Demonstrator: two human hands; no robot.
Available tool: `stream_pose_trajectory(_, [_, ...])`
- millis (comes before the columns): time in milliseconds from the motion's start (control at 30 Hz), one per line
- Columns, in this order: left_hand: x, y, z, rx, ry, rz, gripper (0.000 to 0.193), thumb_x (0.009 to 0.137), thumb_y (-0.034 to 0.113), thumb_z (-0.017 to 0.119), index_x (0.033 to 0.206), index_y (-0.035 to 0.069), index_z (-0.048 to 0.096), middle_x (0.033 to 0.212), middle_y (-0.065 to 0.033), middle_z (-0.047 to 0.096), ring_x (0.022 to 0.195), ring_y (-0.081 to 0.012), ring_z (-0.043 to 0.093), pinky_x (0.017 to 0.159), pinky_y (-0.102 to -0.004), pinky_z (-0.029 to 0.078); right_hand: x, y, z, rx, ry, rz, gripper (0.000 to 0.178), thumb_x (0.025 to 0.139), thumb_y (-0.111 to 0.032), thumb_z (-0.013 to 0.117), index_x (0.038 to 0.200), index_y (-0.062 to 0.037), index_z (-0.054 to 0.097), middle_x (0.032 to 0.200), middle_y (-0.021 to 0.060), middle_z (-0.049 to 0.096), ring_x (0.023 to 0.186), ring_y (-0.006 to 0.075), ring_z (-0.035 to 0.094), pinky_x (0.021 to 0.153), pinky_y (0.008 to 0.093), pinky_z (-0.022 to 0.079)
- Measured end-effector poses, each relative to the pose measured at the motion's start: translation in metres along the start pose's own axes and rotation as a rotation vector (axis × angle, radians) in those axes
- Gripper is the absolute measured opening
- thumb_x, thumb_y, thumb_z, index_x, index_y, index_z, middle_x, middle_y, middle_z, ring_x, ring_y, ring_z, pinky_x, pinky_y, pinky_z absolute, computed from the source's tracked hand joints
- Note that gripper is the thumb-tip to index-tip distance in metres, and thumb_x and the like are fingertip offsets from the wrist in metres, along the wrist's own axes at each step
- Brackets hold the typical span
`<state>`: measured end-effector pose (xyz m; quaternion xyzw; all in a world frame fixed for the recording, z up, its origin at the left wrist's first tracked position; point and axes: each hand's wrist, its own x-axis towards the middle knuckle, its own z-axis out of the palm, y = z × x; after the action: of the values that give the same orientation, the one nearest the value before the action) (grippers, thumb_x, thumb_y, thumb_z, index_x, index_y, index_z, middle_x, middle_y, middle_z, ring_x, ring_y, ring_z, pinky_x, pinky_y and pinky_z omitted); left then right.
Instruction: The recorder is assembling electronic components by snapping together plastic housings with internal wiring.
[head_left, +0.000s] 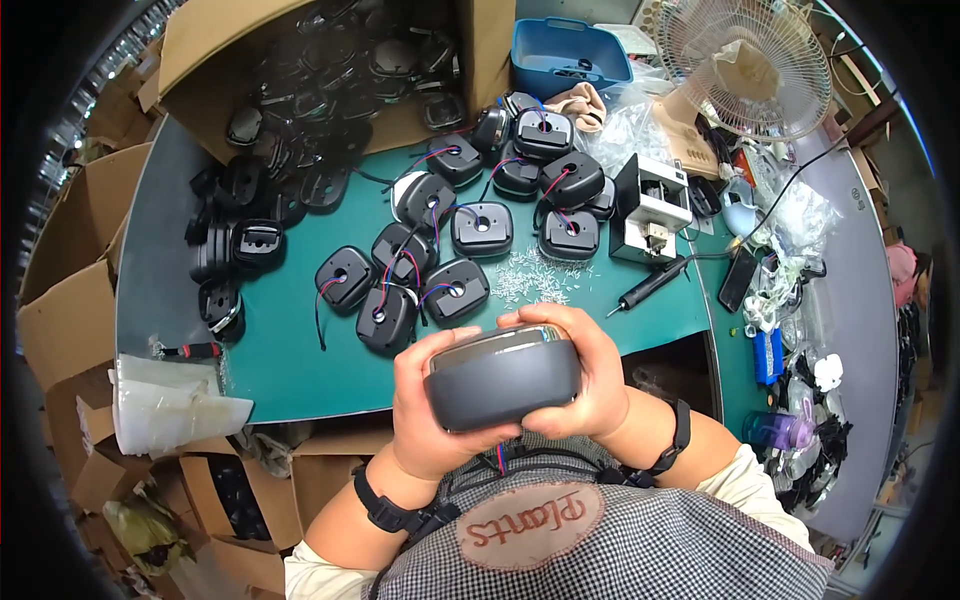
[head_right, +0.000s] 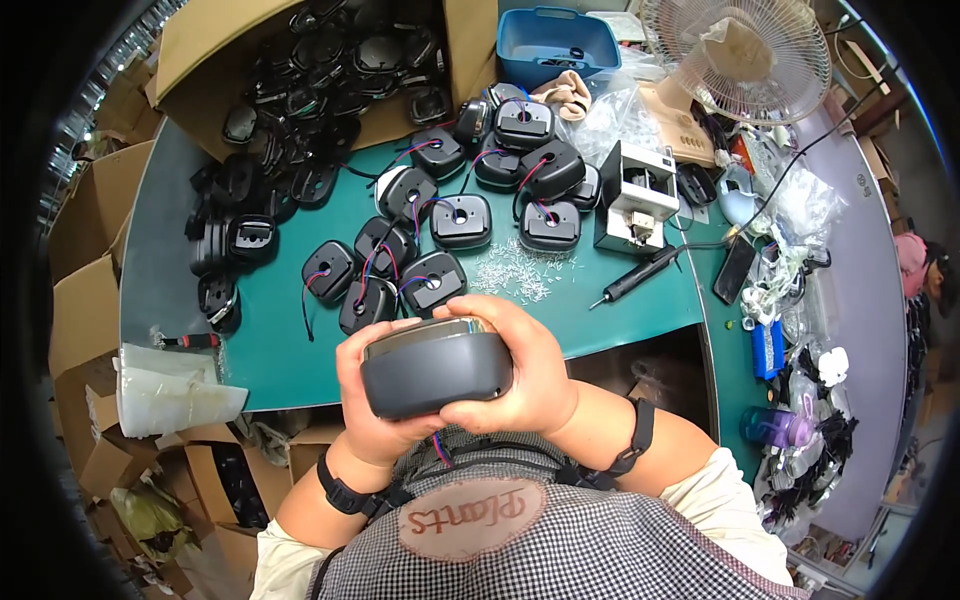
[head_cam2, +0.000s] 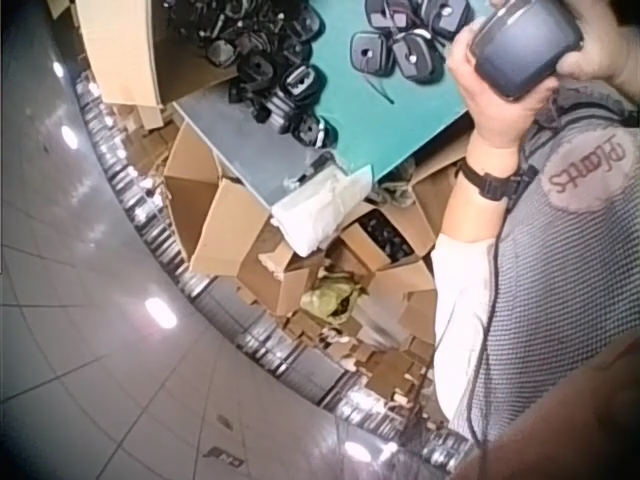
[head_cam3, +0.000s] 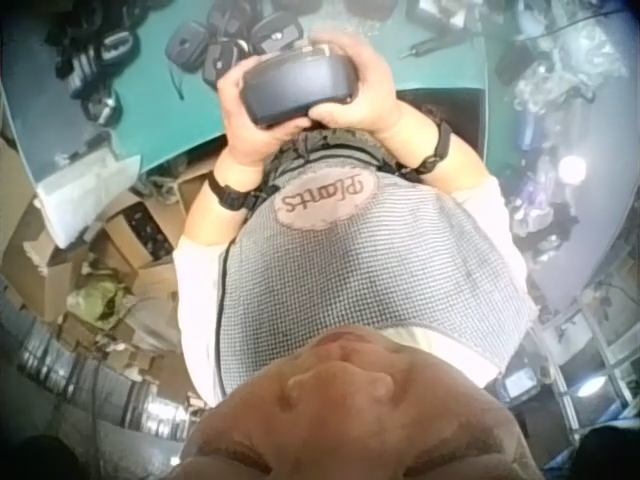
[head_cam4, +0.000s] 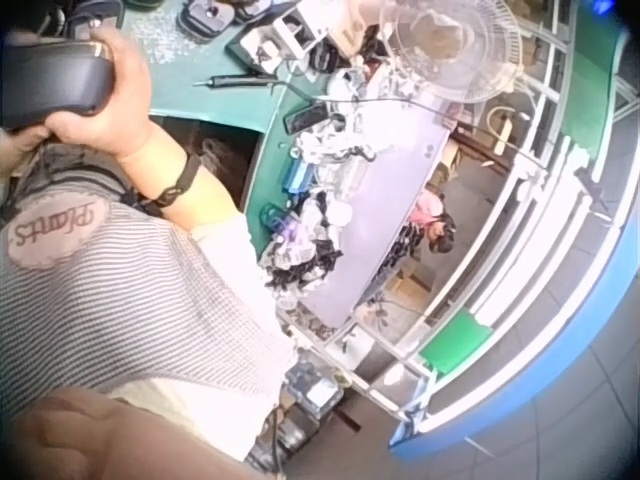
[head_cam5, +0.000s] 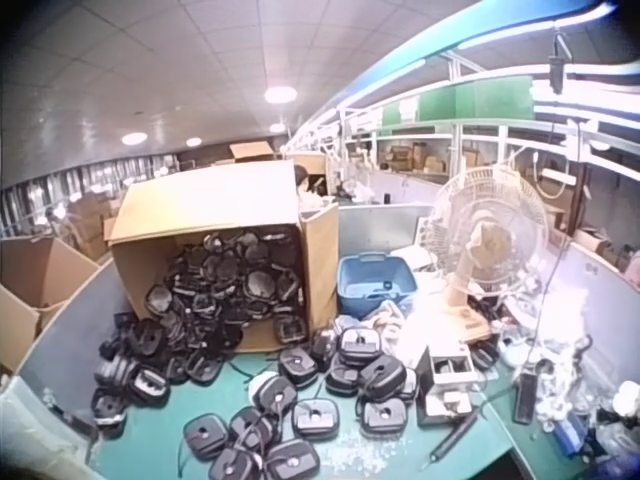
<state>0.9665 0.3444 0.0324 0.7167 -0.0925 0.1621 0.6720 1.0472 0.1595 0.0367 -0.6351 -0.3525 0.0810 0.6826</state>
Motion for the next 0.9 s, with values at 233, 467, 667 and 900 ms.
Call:
stream_pose_trajectory(233, [0.008,-0.005,-0.008,0.113,0.054,-0.200,0.093,0.067,0.047,0.087,0.131,0.002,0.037,0.118,-0.0144,0.057,0.106,-0.0224,0.059,0.093,-0.0353,0.048,0.013,0.009,0.006,-0.093,0.063,0.211,0.082,0.066,-0.041,0.086,0.127,0.0015,0.050,0.118,0.0135,0.059,0.107,0.0216,0.059,0.092,0.0343,0.047])
stream_pose_trajectory(467, [0.020,-0.035,-0.068,-0.163,-0.008,-0.508,0.078,0.080,0.031,0.081,0.136,0.000,0.036,0.125,-0.0114,0.054,0.116,-0.0205,0.053,0.101,-0.0351,0.043,0.044,0.056,0.025,-0.110,-0.052,0.408,0.079,0.075,-0.043,0.081,0.131,0.0002,0.047,0.116,0.0157,0.061,0.106,0.0246,0.062,0.091,0.0370,0.049])
stream_pose_trajectory(667, [0.078,-0.091,-0.186,-0.158,0.432,-0.621,0.073,0.085,0.019,0.071,0.144,0.001,0.032,0.131,-0.0119,0.053,0.116,-0.0214,0.055,0.097,-0.0363,0.048,0.094,0.079,0.038,0.082,-0.081,0.566,0.063,0.090,-0.023,0.071,0.141,-0.0001,0.043,0.126,0.0150,0.058,0.104,0.0177,0.063,0.091,0.0324,0.051])
stream_pose_trajectory(900, [0.126,-0.213,-0.331,0.344,0.541,-0.966,0.076,0.080,0.035,0.078,0.134,0.002,0.036,0.119,-0.0163,0.057,0.101,-0.0276,0.062,0.068,-0.0414,0.059,0.149,0.111,0.034,0.044,0.058,0.716,0.044,0.093,-0.019,0.067,0.130,0.0002,0.055,0.118,0.0124,0.065,0.102,0.0156,0.062,0.090,0.0304,0.050])
